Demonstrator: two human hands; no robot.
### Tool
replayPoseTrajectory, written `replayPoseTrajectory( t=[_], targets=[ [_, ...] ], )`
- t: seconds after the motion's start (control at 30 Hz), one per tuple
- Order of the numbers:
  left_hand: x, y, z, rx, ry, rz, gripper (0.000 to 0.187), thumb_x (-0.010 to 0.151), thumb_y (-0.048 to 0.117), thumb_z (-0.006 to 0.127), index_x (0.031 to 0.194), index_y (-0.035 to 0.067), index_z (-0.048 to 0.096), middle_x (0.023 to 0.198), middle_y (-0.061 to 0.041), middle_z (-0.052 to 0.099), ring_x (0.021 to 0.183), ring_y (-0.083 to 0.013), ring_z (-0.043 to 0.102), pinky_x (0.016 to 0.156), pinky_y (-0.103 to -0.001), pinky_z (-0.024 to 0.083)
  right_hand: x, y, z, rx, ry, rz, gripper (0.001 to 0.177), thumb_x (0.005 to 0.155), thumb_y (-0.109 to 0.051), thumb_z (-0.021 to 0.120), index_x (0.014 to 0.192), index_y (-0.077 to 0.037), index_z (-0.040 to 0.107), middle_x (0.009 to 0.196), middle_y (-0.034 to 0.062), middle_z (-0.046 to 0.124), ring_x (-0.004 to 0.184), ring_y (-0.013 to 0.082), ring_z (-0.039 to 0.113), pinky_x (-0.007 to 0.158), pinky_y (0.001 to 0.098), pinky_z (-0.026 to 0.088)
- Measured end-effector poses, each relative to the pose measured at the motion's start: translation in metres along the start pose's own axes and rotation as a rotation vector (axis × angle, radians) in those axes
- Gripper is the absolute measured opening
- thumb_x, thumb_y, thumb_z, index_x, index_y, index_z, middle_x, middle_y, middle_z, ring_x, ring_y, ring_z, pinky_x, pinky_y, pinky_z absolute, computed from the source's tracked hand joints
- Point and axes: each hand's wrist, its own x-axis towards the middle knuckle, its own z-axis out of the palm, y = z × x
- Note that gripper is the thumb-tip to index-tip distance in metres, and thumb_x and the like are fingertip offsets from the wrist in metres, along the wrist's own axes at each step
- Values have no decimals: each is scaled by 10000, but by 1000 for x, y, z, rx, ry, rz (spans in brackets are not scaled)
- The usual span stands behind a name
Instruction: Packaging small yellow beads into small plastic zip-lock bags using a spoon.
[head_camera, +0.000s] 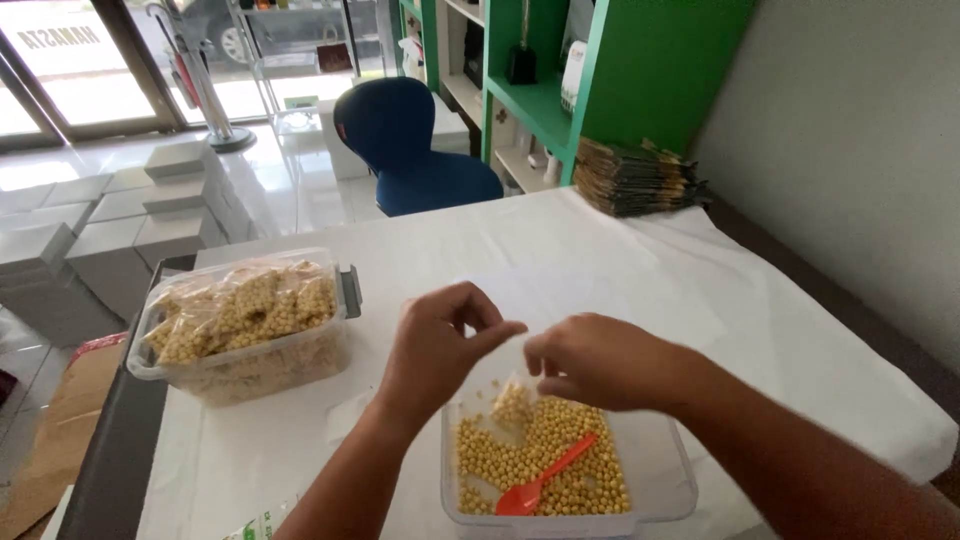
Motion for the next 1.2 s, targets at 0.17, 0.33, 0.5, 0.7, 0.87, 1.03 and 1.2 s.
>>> replayPoseTrajectory(
  t=[0.17,0.33,0.5,0.7,0.87,1.03,1.2],
  targets=[
    [3,-1,-7,-16,64,60,249,783,268,898,707,113,719,622,-68,735,581,-189,645,575,-294,500,75,38,32,-63,-157,-31,193,1001,-269,670,1159,-161,698,1064,6,766,991,241,731,918,419,493],
    [4,-3,-13,-22,90,89,268,822,271,874,696,104,706,632,-64,739,617,-183,698,592,-286,512,156,82,96,-330,-101,-129,303,887,-262,813,1045,-24,711,934,177,746,907,372,753,775,506,616],
    [4,-1,-16,-6,61,132,252,851,256,837,734,96,681,634,-104,726,639,-246,709,614,-326,503,214,117,174,-993,-333,-428,192,907,-214,764,1040,-85,716,938,107,752,861,283,765,716,408,637],
    [3,1,-19,82,-7,78,222,836,311,831,780,125,724,702,-82,755,669,-262,695,661,-363,528,135,84,108,-601,-144,-365,197,857,-152,807,957,-9,715,949,183,705,778,379,746,612,444,628],
    [-2,10,-24,206,-207,92,235,831,256,768,1030,134,743,1018,-94,790,983,-296,738,873,-421,538,66,27,48,-388,9,-265,166,868,-145,790,918,-2,725,904,198,707,701,412,732,518,401,601],
    [-7,28,-29,278,-446,143,443,795,262,749,1223,150,736,1221,-105,762,1212,-329,675,1065,-467,453,16,7,25,-286,147,-154,149,956,-185,700,1071,-95,668,910,101,729,823,330,733,693,391,595],
    [-5,26,-11,602,-573,-29,509,760,450,855,1201,229,731,1122,22,776,947,-206,730,777,-384,575,-3,9,27,-37,306,-168,642,771,-147,903,1347,-161,621,1123,95,763,923,269,782,698,388,650]
  ],
)
